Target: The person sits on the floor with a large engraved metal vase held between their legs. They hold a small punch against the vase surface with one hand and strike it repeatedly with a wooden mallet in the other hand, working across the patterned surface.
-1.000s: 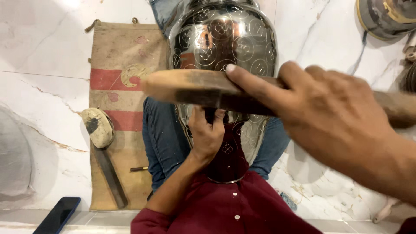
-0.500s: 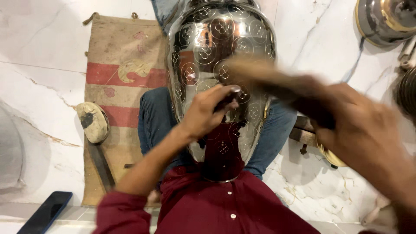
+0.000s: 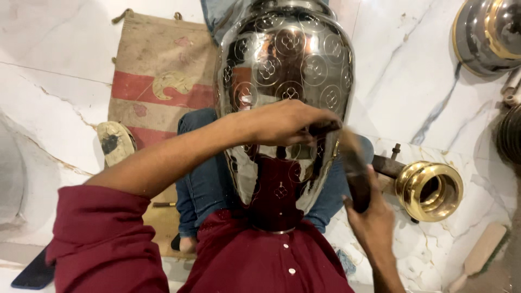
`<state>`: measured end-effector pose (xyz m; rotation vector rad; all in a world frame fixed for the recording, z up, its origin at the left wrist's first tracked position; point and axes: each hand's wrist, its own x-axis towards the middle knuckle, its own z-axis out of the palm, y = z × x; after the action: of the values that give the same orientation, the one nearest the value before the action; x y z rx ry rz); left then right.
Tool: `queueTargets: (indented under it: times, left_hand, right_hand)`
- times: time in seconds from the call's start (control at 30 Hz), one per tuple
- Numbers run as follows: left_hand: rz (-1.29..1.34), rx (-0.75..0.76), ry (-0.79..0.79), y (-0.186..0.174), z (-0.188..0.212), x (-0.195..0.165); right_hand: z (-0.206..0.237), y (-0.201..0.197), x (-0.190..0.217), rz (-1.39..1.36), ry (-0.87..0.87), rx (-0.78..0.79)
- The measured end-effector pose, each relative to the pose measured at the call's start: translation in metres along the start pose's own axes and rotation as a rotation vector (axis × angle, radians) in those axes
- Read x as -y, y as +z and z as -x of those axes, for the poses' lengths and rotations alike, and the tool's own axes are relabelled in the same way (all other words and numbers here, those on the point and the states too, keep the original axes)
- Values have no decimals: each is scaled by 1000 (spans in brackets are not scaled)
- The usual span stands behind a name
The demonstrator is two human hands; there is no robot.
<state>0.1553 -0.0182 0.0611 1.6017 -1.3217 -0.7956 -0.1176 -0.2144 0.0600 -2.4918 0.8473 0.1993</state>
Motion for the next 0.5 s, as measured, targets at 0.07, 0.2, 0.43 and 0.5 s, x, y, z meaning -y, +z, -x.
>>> queueTargets:
  times: [0.07,0.2,0.43,0.5]
  left_hand:
    - [-105,47,128,-5,-2,3]
    - [-131,106,241,-8,-6,5]
    - [-90,163,155,-8,-7,-1]
    - [-84,104,302,-8,-5,0]
  right_hand:
    - [2,6,1,28,1,5]
    - [2,4,-7,219,-91,-5]
    - [-5,-10,-19,-824,-189,-354]
    - [-7,-13,-17,-247,-232,-339]
